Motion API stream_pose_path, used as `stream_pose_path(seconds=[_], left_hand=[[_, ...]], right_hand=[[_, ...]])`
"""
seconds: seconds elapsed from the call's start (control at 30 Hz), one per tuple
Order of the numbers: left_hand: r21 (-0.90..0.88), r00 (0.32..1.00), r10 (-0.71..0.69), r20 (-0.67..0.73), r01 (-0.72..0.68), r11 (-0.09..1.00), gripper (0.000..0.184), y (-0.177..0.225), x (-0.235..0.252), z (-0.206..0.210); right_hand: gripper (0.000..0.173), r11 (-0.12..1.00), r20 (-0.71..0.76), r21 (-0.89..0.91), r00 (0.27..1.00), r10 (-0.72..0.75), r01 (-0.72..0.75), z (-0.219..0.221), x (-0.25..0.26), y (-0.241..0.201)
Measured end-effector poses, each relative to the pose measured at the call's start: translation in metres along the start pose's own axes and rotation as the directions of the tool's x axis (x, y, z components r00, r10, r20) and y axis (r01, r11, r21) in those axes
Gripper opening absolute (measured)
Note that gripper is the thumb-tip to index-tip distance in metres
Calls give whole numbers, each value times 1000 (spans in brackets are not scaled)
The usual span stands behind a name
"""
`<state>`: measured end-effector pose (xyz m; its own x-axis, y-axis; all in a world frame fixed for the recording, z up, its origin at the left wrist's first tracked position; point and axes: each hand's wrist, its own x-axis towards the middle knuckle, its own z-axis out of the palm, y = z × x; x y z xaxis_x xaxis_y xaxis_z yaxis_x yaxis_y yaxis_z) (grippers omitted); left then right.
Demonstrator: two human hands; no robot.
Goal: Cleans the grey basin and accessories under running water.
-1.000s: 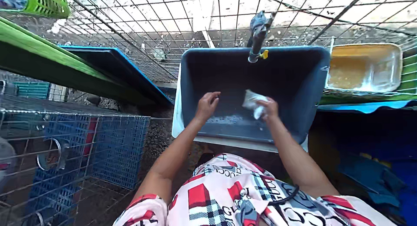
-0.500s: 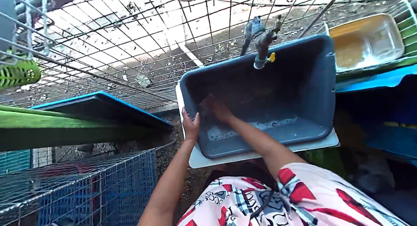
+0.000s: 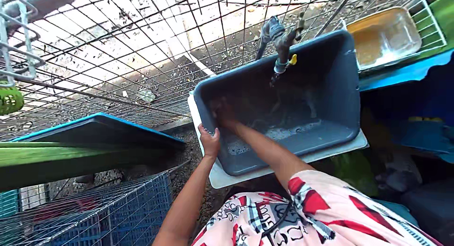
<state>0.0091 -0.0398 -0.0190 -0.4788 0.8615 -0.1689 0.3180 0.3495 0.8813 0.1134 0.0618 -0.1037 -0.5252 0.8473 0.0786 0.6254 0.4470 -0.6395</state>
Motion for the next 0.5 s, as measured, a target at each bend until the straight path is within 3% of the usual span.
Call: stream_pose_path(seconds=[0.07, 0.1, 0.2, 0.27, 0.33, 0.4, 0.43, 0.5], left_hand=[[2, 1000, 22, -13, -22, 1000, 68, -1, -1, -1], [0, 1000, 27, -15, -27, 1000, 67, -1, -2, -2], [-36, 1000, -5, 15, 5, 999, 62, 7, 1, -1], [-46, 999, -21, 33, 22, 999, 57, 9, 1, -1], [-58, 1000, 5, 25, -4, 998, 52, 5, 1, 1], [-74, 1000, 30, -9, -31, 997, 47, 2, 2, 2], [-80, 999, 39, -29, -42, 996, 46, 2, 2, 2], [-91, 998, 45, -53, -50, 995, 46, 2, 0, 1]], right_hand=[[53, 999, 188, -26, 982, -13, 19, -37, -29, 26], [49, 997, 160, -64, 986, 45, -35, -58, -44, 46], [53, 905, -104, -196, 926, 362, -376, -100, -47, 94], [58, 866, -276, -179, 869, 411, -466, -93, -16, 77], [48, 934, -365, -34, 874, 320, -356, -65, 26, 39], [39, 969, -391, 213, 897, 205, -128, -17, 52, 7], [38, 954, -381, 299, 914, 140, -21, 4, 54, -8], [40, 829, -324, 559, 926, 196, 20, 20, 35, -39]])
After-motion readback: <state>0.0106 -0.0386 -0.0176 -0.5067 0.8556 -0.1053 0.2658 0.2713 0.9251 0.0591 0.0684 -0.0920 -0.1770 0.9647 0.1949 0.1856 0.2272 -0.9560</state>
